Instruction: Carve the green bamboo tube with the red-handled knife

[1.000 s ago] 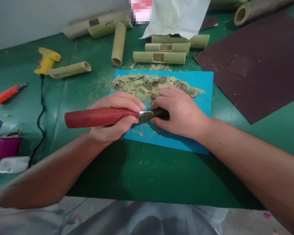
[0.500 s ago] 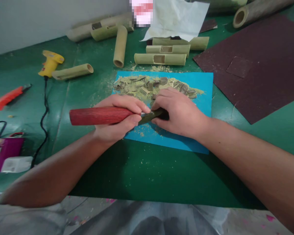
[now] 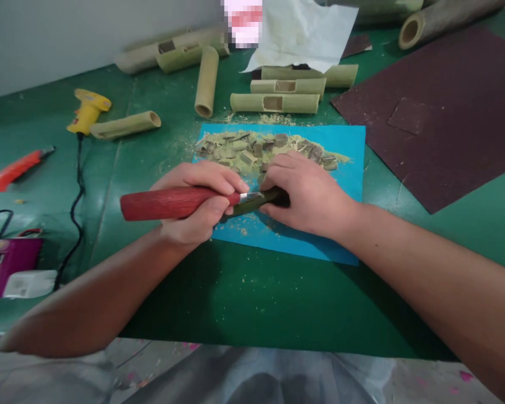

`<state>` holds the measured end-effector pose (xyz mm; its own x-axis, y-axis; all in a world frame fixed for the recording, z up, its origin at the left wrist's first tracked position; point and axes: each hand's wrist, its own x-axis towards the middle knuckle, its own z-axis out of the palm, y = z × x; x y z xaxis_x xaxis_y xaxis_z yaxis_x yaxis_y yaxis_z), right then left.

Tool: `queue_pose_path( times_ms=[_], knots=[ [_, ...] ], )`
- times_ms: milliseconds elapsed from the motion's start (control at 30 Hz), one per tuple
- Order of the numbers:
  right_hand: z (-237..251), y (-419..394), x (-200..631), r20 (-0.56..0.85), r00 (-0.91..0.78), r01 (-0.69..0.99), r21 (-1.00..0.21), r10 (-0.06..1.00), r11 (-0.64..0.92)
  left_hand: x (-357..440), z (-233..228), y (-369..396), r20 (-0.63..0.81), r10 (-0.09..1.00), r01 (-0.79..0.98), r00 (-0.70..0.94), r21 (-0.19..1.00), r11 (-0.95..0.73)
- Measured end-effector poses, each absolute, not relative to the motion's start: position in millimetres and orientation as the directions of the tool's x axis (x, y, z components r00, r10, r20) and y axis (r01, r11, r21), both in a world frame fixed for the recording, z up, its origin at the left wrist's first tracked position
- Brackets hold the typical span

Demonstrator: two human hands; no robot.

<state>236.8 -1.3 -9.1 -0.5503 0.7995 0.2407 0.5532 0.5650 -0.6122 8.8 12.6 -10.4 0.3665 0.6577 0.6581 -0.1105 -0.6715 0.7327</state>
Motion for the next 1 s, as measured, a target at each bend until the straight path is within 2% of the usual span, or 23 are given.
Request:
queue_pose_path(
  times_ms=[200,333,733,867,1000],
  knots=[
    [-10.5,-0.5,237.5,0.279,-0.559,0.524,-0.61,0.781,0.594,7.6,-9.7,9.4,0.643,0.677,-0.046,0.358,0.736,-0.675],
    [-9.8,-0.6,237.7,0.297,-0.558,0.505,-0.62,0.775,0.601,9.0,-10.4,8.4,0.636,0.696,-0.065,0.334,0.752,-0.656],
    [-8.7,-0.3,238.1,0.281,-0.554,0.522,-0.616,0.784,0.59,6.8,-15.0,14.2,0.684,0.629,-0.087,0.369,0.699,-0.709],
    [-9.1,-0.3,238.3,0.283,-0.559,0.525,-0.607,0.779,0.597,8.6,-16.0,15.1,0.711,0.63,-0.1,0.312,0.684,-0.722],
    [-9.9,-0.2,237.9,0.289,-0.551,0.533,-0.599,0.783,0.597,9.6,-18.9,15.2,0.686,0.686,-0.109,0.242,0.722,-0.683]
  ],
)
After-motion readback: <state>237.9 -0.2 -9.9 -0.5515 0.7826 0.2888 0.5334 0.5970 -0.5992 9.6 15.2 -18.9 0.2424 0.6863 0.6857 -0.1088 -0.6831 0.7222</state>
